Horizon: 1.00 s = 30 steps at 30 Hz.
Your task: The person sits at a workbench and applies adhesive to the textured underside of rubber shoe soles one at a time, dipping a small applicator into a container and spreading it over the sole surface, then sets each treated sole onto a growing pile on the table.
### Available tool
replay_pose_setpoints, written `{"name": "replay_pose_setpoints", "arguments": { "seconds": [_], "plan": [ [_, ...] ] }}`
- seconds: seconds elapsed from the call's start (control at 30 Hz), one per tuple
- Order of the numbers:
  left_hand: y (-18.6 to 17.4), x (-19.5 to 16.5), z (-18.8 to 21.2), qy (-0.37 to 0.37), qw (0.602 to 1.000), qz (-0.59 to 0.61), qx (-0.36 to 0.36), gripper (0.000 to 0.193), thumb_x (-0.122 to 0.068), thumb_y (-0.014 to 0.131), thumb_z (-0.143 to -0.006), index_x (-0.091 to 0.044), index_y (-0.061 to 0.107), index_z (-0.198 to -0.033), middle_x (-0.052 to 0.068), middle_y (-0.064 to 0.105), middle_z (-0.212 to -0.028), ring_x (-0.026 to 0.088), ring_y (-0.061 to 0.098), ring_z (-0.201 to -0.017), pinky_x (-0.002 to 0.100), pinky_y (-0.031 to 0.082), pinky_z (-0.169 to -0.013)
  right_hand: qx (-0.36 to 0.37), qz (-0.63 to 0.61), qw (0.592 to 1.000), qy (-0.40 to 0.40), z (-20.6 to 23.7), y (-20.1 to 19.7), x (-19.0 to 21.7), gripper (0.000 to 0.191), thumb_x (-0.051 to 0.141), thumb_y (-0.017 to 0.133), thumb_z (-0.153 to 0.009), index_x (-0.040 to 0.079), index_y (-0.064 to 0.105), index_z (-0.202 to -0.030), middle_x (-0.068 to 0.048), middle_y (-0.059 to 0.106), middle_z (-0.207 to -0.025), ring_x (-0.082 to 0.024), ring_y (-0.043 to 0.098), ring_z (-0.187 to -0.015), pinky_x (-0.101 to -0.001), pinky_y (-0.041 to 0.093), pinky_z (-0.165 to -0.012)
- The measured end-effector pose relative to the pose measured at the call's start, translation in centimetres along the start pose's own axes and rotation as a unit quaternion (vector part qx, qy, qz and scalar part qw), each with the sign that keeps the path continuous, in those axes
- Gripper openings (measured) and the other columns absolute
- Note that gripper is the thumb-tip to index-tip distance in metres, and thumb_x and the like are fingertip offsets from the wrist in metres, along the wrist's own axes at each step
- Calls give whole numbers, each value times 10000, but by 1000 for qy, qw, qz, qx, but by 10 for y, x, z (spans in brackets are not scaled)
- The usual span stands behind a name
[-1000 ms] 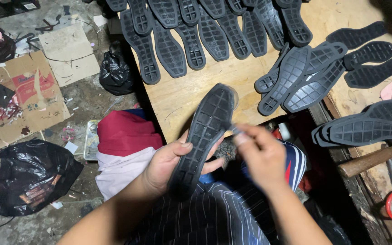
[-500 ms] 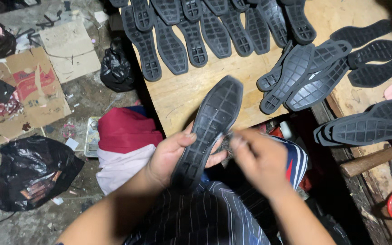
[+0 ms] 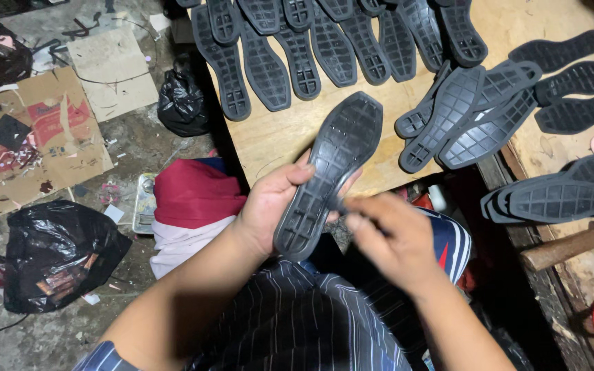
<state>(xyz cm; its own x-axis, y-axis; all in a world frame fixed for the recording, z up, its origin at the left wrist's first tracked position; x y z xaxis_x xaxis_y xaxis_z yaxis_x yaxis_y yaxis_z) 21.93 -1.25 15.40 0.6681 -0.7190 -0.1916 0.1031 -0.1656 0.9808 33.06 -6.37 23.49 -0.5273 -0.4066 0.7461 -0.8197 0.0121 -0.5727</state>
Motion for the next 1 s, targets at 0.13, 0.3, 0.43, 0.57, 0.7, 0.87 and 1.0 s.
{"name": "replay_pose_setpoints", "arguments": {
  "seconds": [0.13,0.3,0.43,0.57,0.7,0.87,1.0],
  "plan": [
    [3,-16,-11,43,998,23,-33,651,-176,466,-990,-155,300,-1619,162,436,-1575,286,404,-1494,605,359,-1188,90,-30,994,-55,14,19,16,217,114,795,-841,48,746,-1042,-63,572,-706,-201,576,-619,-329,431,-561],
    [8,-19,-19,39,998,34,-26,646,-168,476,-983,-120,319,-1608,159,454,-1563,281,421,-1483,685,313,-1191,20,-34,999,-27,16,9,11,245,77,760,-861,33,710,-1097,-66,612,-772,-194,594,-643,-310,456,-579],
    [4,-23,-26,63,997,33,-6,637,-157,480,-998,-82,333,-1613,179,492,-1519,284,467,-1413,699,322,-1221,59,-17,996,-61,16,18,21,256,88,799,-838,37,729,-1079,-74,577,-716,-224,571,-621,-341,432,-571],
    [-2,-24,-28,75,997,26,-9,615,-157,481,-1010,-71,348,-1604,197,516,-1488,270,519,-1340,701,331,-1226,25,-29,998,-50,15,13,25,257,84,776,-850,50,708,-1095,-71,652,-792,-208,610,-649,-321,467,-584],
    [-5,-19,-30,79,996,26,-41,638,-147,480,-949,-151,339,-1571,135,489,-1503,257,507,-1393,689,327,-1180,45,-7,996,-76,11,19,30,283,72,796,-831,52,705,-1098,-68,632,-767,-225,593,-632,-341,452,-570],
    [2,-3,-28,63,997,-7,-46,650,-163,462,-998,-182,292,-1625,96,434,-1537,237,425,-1443,686,325,-1203,49,-39,993,-99,9,23,41,303,69,812,-804,49,699,-1085,-67,587,-720,-231,567,-596,-356,425,-549],
    [-4,5,-24,50,996,-37,-57,645,-206,458,-990,-200,276,-1609,59,453,-1556,209,379,-1497,648,361,-1175,30,-8,996,-86,6,20,39,303,86,813,-813,58,709,-1096,-72,601,-717,-223,588,-588,-343,434,-548]
  ]
}}
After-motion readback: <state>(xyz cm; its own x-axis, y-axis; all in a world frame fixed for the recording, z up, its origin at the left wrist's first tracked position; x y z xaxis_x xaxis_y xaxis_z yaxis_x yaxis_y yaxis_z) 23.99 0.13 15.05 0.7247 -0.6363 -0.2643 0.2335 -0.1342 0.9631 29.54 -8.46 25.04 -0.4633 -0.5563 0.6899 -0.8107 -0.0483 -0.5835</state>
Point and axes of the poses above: each hand's wrist, its own z-axis away from the middle knuckle, its own y-axis out of the palm, x = y × z, the point moved 9 cm from there along -z, towards the middle knuckle
